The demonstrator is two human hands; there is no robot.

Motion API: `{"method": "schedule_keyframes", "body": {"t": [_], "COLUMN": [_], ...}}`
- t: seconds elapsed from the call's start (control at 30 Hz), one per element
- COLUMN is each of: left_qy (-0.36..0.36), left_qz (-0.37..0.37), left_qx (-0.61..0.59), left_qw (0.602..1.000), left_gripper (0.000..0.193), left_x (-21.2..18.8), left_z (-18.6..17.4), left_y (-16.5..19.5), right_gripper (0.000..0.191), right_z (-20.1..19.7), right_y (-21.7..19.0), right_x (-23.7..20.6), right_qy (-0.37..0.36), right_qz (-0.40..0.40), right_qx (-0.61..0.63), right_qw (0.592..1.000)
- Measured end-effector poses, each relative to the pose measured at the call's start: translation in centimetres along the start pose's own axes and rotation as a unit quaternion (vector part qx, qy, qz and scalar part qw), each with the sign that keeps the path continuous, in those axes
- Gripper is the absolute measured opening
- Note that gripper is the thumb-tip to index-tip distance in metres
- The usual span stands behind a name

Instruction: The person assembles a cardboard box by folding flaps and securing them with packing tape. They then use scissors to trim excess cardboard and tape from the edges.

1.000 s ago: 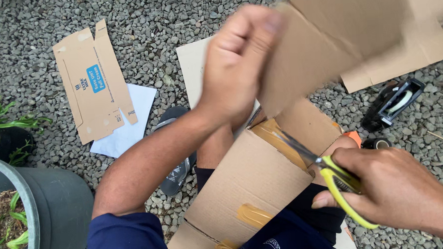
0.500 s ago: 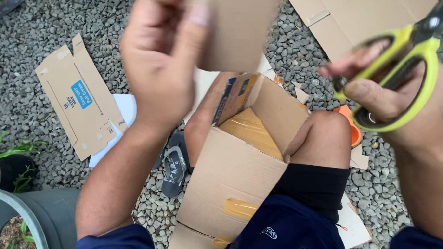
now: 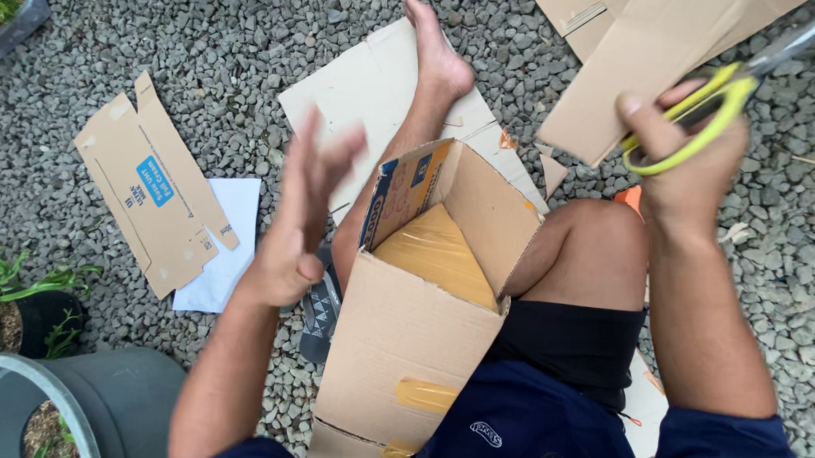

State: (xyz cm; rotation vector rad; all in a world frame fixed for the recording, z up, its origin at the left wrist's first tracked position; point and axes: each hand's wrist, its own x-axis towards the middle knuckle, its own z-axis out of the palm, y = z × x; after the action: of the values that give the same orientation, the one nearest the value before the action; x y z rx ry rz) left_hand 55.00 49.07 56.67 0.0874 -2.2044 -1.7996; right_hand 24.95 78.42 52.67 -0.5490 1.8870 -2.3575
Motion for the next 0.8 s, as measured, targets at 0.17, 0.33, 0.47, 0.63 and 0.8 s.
{"method": "schedule_keyframes", "body": {"t": [0.17, 0.33, 0.47, 0.63, 0.8], "left_qy": [-0.1, 0.258, 0.296, 0.204, 0.012], "left_qz": [-0.252, -0.203, -0.167, -0.193, -0.209], "left_qx": [-0.255, -0.548, -0.539, -0.501, -0.155], "left_qw": [0.928, 0.769, 0.771, 0.819, 0.966], "left_gripper": [0.126, 0.102, 0.094, 0.106, 0.12], "left_x": [1.4, 27.4, 30.9, 25.4, -1.9], "left_z": [5.1, 8.2, 7.6, 7.3, 3.2], "left_y": [0.5, -7.8, -15.2, -11.7, -6.7], "right_gripper": [0.033, 0.031, 0.028, 0.018, 0.017], "right_z": [-1.3, -0.2, 1.3, 0.9, 1.8], "right_y": [13.3, 19.6, 16.0, 6.7, 3.0], "right_x": [-0.2, -1.6, -3.9, -9.0, -11.6], "right_qy": [-0.032, -0.071, -0.09, -0.192, -0.265], "right_qz": [0.084, 0.092, 0.096, 0.266, 0.277], "right_qx": [-0.179, -0.227, -0.245, -0.003, -0.032], "right_qw": [0.98, 0.967, 0.961, 0.944, 0.923]}}
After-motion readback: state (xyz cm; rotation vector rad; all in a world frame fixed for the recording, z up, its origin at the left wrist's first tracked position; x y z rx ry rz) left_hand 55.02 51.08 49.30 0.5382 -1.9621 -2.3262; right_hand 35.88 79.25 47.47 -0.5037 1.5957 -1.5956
